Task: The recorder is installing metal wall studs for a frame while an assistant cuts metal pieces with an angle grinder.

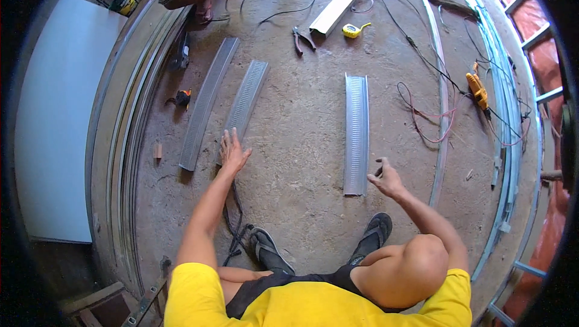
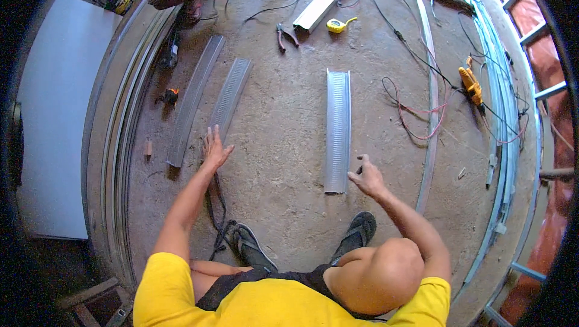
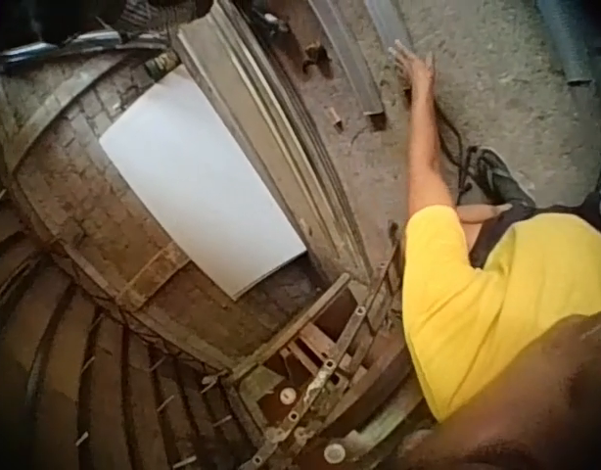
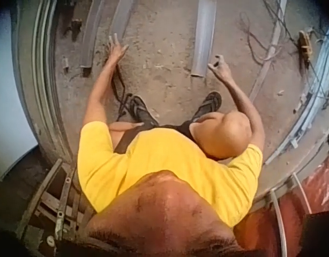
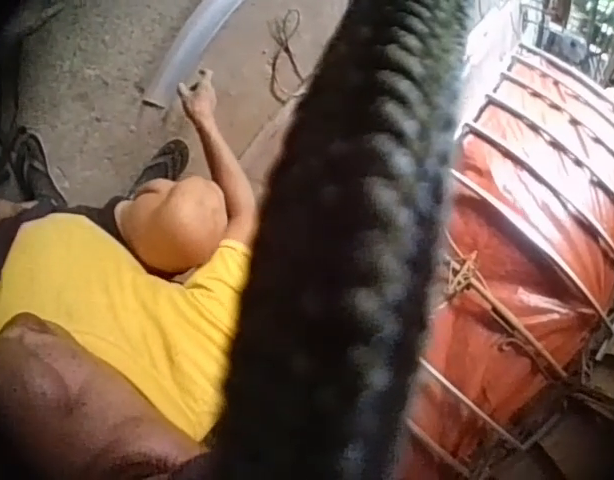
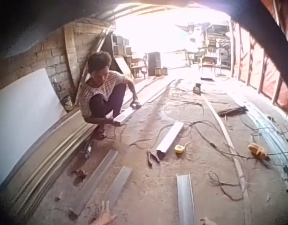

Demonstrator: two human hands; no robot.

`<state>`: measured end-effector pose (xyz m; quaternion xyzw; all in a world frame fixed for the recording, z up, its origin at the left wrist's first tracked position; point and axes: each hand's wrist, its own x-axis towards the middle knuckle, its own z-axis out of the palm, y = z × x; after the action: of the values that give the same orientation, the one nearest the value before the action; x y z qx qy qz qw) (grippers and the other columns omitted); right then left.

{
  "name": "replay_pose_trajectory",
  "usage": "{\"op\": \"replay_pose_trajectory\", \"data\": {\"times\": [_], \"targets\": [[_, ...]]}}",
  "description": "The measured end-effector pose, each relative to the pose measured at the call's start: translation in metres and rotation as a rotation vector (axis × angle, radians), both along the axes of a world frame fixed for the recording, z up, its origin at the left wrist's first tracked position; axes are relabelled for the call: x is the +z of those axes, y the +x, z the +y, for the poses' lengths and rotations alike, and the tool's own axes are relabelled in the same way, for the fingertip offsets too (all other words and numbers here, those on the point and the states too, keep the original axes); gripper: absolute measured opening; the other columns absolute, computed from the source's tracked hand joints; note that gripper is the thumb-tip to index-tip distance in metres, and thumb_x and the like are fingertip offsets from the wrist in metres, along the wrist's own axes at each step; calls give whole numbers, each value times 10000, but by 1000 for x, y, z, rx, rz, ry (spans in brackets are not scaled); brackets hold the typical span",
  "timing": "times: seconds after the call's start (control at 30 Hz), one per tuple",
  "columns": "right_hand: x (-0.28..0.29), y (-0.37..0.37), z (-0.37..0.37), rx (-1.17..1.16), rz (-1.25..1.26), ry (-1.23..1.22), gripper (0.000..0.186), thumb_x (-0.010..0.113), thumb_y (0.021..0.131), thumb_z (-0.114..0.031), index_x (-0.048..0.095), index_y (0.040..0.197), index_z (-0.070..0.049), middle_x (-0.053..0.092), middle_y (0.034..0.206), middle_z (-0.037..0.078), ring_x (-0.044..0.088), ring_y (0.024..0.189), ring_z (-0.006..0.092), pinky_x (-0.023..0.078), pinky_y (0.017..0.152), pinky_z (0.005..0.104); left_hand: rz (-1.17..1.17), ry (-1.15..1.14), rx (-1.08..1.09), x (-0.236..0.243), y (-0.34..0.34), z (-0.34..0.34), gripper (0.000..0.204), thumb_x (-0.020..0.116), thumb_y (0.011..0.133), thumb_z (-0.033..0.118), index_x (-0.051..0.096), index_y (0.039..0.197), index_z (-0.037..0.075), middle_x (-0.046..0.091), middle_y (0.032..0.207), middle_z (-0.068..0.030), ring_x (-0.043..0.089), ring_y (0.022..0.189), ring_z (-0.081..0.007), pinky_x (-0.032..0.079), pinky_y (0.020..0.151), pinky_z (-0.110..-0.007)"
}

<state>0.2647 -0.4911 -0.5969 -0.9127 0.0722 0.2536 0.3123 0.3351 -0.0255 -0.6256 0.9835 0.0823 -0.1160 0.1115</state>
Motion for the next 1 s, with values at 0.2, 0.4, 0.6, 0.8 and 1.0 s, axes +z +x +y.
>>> {"op": "replay_pose_trajectory", "data": {"times": [0.2,0.4,0.6,0.8,1.0], "targets": [[-38,-29,21,-206,-8,30,557,705,712,-234,436,1163,-49,630,885,172,616,858,341,481,752,428,-102,23,258,-30,10,24,960,706,721,292,90,1438,128,260,1423,-219,238,1306,-411,221,1059,-497],[-36,-27,23,-252,-25,82,382,676,702,-80,500,1027,13,640,908,168,634,852,288,499,760,372,1,-162,269,-3,10,-4,856,745,656,291,322,1363,59,506,1236,-213,495,1118,-393,399,941,-437],[-10,-21,19,-499,222,871,427,617,720,9,472,1120,31,618,949,75,599,855,174,500,732,301,-81,-1200,513,6,-7,-107,526,688,759,248,522,1162,-46,593,992,-89,564,855,-156,458,757,-274],[-28,-32,29,-579,30,967,431,617,785,-76,449,1173,6,608,921,46,572,799,109,469,652,238,-127,-1155,316,34,-51,-227,732,738,725,324,418,1242,-85,580,1015,-129,563,931,-202,454,841,-305],[-29,-36,40,-708,201,1238,422,496,898,-340,448,1178,-27,575,971,35,538,823,101,450,677,235,-95,-654,233,34,-89,-282,814,730,712,312,333,1305,-81,432,1228,-265,443,1147,-357,351,984,-409]]}}
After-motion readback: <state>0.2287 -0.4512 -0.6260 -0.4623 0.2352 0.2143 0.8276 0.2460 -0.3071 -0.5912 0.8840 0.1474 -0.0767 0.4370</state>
